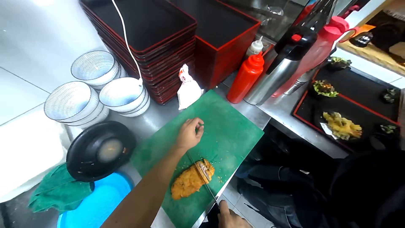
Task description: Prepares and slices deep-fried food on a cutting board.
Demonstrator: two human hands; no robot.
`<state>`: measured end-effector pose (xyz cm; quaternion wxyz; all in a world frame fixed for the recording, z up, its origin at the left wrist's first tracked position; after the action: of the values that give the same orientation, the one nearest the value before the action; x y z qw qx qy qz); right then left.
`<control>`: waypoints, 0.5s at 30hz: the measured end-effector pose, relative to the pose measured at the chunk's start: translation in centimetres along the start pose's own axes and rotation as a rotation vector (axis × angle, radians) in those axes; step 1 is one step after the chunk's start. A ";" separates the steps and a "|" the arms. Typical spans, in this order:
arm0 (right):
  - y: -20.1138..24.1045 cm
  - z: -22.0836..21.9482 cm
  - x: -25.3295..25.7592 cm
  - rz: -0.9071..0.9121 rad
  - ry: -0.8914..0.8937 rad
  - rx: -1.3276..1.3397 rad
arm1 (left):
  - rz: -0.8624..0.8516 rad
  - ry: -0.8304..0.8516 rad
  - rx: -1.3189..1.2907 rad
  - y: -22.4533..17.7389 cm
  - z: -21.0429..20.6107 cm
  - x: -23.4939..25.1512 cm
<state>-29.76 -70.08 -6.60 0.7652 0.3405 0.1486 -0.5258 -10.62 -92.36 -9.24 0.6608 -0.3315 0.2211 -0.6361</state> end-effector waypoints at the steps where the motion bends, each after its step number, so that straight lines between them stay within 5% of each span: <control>1: 0.0 -0.1 0.2 -0.001 0.002 -0.002 | 0.024 0.018 0.003 0.5 -0.4 -0.1; 15: -1.8 -3.8 2.4 -0.071 0.026 0.035 | -0.003 0.009 0.044 1.0 -0.8 -0.2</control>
<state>-29.93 -69.61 -11.40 0.7379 0.3552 0.1613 -0.5508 -10.52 -92.30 -10.53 0.6659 -0.3145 0.2096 -0.6432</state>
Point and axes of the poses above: each hand's wrist, its own x-axis towards the middle knuckle, its own z-axis out of the back of the hand, y = z × x, the point moved 10 cm from there along x, towards the middle knuckle, and after that the axes turned 9 degrees about z, right-handed, at the moved point
